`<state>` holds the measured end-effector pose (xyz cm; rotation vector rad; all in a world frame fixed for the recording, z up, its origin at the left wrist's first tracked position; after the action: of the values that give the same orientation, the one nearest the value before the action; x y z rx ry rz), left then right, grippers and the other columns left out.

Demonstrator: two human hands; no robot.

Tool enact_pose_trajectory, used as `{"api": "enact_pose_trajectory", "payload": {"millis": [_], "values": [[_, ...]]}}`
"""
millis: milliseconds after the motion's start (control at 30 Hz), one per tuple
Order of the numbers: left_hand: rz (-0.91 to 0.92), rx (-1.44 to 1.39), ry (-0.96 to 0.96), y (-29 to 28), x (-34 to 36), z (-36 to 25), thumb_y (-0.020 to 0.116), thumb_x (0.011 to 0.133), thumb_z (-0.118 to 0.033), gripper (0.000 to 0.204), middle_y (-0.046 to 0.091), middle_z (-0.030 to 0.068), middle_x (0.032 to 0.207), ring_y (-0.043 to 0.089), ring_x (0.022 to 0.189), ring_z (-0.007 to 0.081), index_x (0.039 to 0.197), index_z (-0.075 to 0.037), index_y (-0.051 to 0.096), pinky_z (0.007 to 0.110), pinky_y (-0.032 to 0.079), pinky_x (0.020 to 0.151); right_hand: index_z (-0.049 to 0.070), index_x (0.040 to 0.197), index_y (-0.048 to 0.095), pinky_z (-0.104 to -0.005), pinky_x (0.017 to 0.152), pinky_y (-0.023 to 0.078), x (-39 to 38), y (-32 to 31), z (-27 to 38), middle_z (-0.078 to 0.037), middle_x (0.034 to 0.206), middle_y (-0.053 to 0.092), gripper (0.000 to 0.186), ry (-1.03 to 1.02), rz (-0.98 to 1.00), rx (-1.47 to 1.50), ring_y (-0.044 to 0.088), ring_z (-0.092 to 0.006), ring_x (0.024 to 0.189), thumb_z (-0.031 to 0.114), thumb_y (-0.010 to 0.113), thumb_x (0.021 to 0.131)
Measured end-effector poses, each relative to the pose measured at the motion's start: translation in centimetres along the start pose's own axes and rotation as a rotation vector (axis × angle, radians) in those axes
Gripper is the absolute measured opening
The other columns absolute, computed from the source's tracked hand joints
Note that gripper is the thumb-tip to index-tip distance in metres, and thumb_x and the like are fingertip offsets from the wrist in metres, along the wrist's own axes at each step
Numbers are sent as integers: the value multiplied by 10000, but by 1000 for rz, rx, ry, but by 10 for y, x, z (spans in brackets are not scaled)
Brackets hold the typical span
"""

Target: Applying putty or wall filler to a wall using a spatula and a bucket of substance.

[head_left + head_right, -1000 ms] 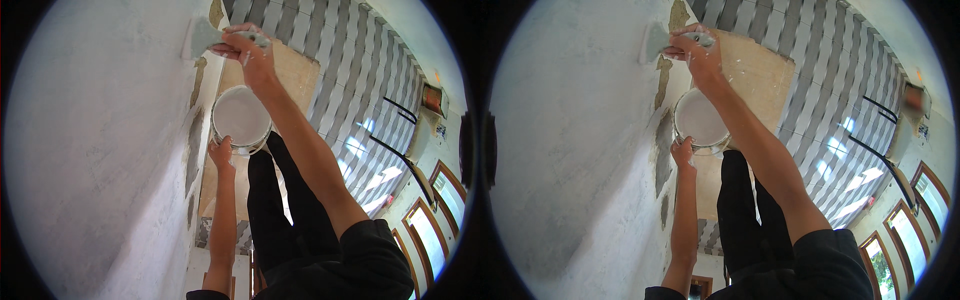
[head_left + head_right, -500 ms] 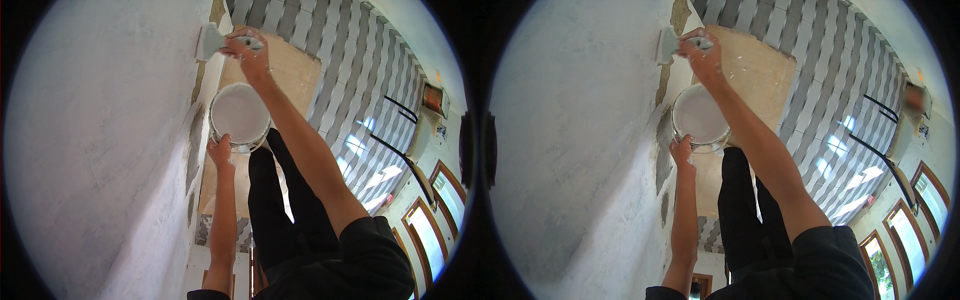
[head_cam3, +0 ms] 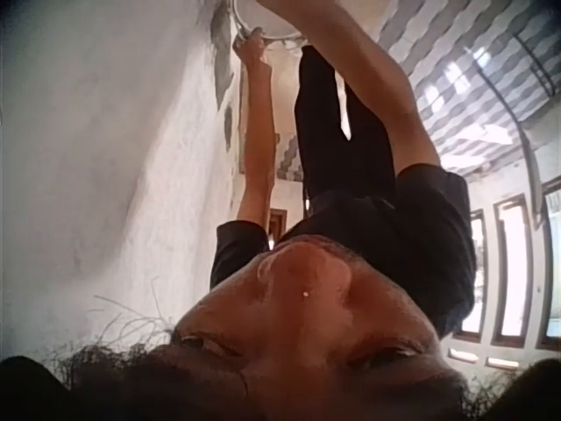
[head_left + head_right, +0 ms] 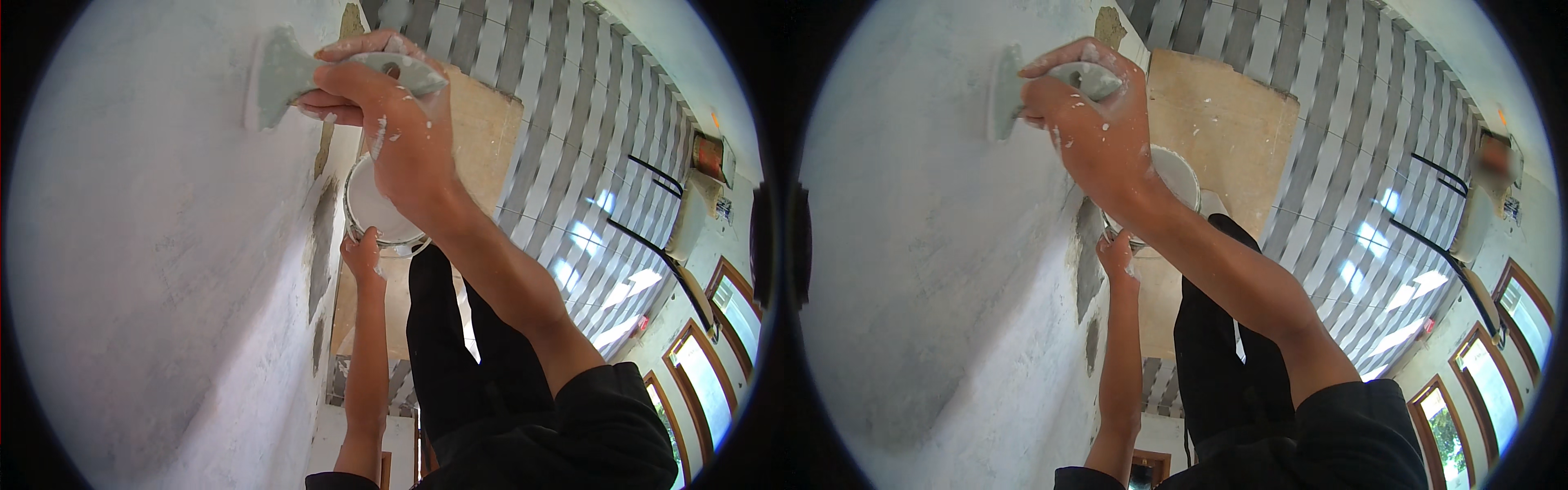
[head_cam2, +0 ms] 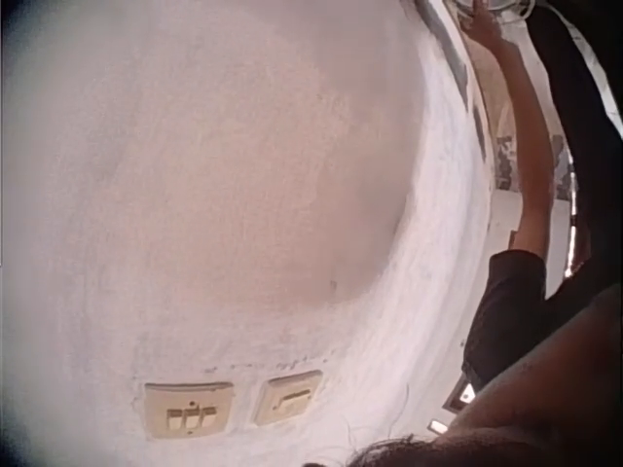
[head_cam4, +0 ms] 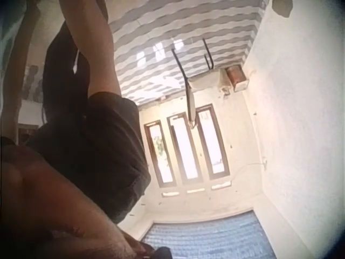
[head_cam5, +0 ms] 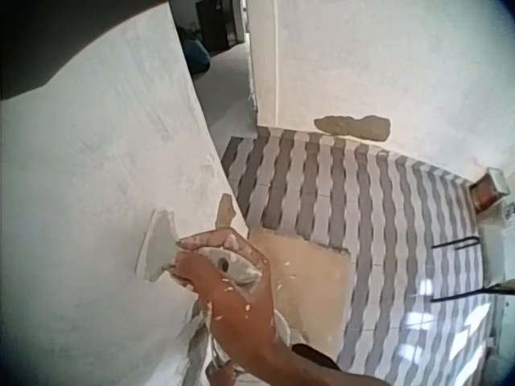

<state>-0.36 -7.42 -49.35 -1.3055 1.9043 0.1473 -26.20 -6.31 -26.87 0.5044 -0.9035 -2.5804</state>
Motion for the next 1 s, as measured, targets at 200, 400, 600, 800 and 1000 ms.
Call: {"api": "enact_pose_trajectory", "payload": {"millis": [200,400,600,800,1000], "values": [[4,-132,13,9,-10,-4,615,663,-84,185,646,83,781,563,689,189,790,51,621,321,449,674,-19,852,620,-279,656,545,1,17,36,-82,745,630,98,-117,111,138,643,-146,648,60,605,796],[-1,35,57,-6,-11,-6,641,650,-72,121,598,39,722,549,609,154,750,-27,590,294,446,536,-3,992,576,-410,820,565,20,-8,39,-123,899,646,134,-68,220,253,684,-331,868,59,544,878],[7,124,36,-13,-25,-14,632,656,-108,216,627,97,727,551,654,210,789,60,611,354,446,653,-21,905,570,-361,731,581,64,-75,-26,-145,846,634,105,-58,-85,7,679,-267,735,23,600,815],[-20,103,7,-18,-26,-4,632,663,-123,237,639,111,766,567,686,221,813,61,622,352,455,678,-3,883,601,-319,692,553,109,-68,-72,-116,804,636,117,-36,-162,-189,630,-219,641,42,601,775],[-19,123,43,-30,-21,8,634,680,-126,241,642,103,785,569,699,218,834,59,622,356,455,687,-36,897,636,-293,537,480,102,-5,-17,-92,762,640,211,11,-233,-606,593,-160,592,156,627,810]]}}
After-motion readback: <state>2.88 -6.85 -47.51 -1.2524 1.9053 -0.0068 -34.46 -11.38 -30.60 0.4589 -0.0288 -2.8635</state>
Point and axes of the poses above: each hand's wrist, its own x-axis towards the middle knuckle, its own y-axis out of the palm, z = x × y, the point moved 4 cm from there along x, towards the middle knuckle
